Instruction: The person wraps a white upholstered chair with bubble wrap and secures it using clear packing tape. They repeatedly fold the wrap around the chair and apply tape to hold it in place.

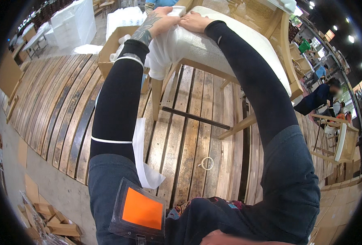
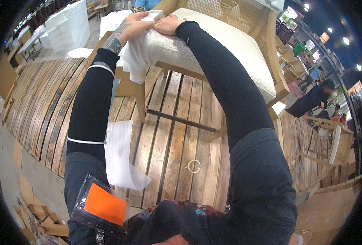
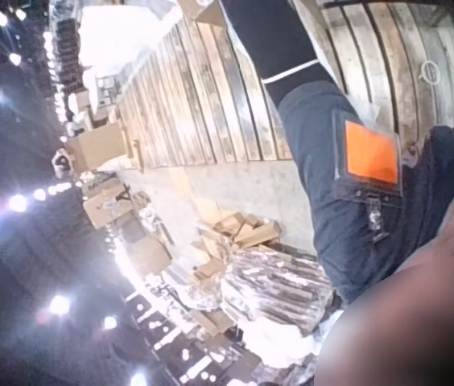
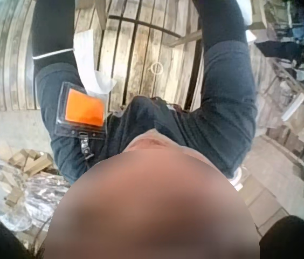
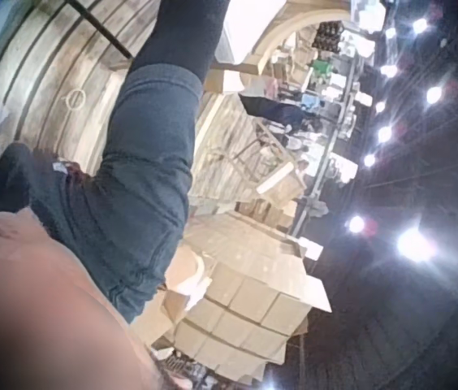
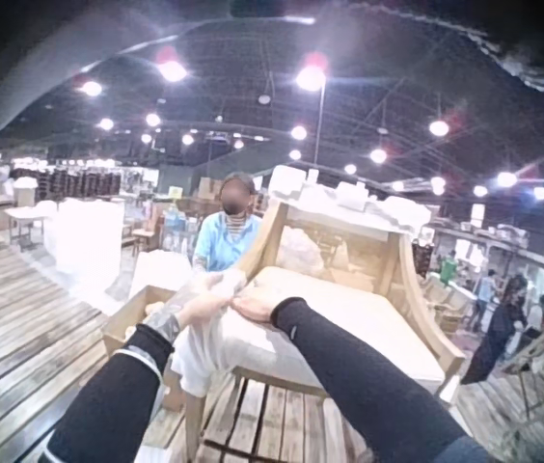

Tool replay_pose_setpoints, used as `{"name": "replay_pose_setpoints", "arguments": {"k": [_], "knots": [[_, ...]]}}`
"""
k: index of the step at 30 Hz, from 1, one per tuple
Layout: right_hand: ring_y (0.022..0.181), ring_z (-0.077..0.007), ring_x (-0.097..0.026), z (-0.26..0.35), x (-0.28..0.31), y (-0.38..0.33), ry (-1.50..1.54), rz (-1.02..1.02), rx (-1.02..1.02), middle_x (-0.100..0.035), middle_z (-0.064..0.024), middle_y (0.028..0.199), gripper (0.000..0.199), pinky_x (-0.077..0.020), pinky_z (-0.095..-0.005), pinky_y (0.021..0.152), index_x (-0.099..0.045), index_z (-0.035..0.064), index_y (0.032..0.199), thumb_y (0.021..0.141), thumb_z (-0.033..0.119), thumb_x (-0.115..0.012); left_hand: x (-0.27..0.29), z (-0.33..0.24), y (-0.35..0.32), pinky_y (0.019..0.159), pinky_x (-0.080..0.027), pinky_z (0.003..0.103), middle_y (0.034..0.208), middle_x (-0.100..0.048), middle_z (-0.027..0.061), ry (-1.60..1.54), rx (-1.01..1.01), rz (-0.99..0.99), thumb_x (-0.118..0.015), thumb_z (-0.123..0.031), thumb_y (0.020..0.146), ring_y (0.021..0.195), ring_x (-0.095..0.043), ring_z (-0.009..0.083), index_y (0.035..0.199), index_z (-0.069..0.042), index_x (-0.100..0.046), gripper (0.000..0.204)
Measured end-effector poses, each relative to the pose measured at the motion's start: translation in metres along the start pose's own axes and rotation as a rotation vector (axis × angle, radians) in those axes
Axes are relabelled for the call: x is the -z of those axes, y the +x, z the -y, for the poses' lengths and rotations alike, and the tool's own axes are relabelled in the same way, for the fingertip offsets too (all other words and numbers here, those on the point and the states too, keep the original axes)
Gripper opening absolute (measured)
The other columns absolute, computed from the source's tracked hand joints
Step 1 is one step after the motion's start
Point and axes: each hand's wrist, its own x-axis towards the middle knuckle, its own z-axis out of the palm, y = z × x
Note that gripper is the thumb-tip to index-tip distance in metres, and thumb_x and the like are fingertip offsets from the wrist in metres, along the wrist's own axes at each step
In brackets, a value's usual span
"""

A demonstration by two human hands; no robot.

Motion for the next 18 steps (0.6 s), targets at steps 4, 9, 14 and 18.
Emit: {"name": "replay_pose_setpoints", "arguments": {"k": [4, 9, 14, 18], "knots": [[0.099, -0.0227, -0.07, 0.013, -0.001, -0.008, 0.152, -0.245, -0.249, -0.074, -0.0094, 0.103, 0.034, -0.0568, -0.048, 0.084, -0.066, 0.017, 0.125, 0.097, 0.026, -0.049, -0.001, 0.0, -0.001, 0.076, -0.052, 0.035, 0.096, -0.071, 0.0145, -0.356, 0.016, 0.103, -0.07, -0.031, 0.09, 0.089, -0.067, 0.0224, 0.11, -0.002, -0.07, 0.035], [0.08, -0.0416, -0.066, 0.021, 0.008, -0.027, 0.204, -1.088, -0.326, -0.067, -0.0222, 0.08, 0.022, -0.0516, -0.0494, 0.074, -0.065, 0.0023, 0.076, 0.079, 0.024, -0.063, 0.004, 0.039, -0.039, 0.102, -0.043, 0.039, 0.141, -0.052, 0.0114, -1.09, 0.136, -0.006, -0.061, -0.043, 0.097, 0.129, -0.049, 0.0253, 0.147, -0.002, -0.038, 0.069], [0.065, -0.0373, -0.066, 0.041, 0.032, -0.042, 0.343, -1.309, -0.223, -0.066, -0.0188, 0.072, 0.016, -0.0516, -0.0438, 0.062, -0.063, 0.0053, 0.09, 0.093, 0.02, -0.057, -0.02, 0.127, -0.261, 0.088, -0.051, 0.031, 0.118, -0.067, 0.0119, -0.181, 0.5, -0.223, -0.062, -0.033, 0.099, 0.102, -0.064, 0.0182, 0.123, 0.0, -0.061, 0.041], [0.076, -0.0147, -0.062, 0.108, 0.02, -0.087, 1.076, -1.418, 0.199, -0.064, -0.0051, 0.085, 0.008, -0.0507, -0.0299, 0.069, -0.059, -0.0005, 0.097, 0.098, 0.005, -0.052, -0.106, 0.118, -0.489, 0.099, -0.04, 0.067, 0.147, -0.041, 0.0302, 0.482, 0.831, 0.336, -0.07, -0.075, 0.07, 0.137, -0.04, 0.0433, 0.146, 0.006, -0.035, 0.117]]}}
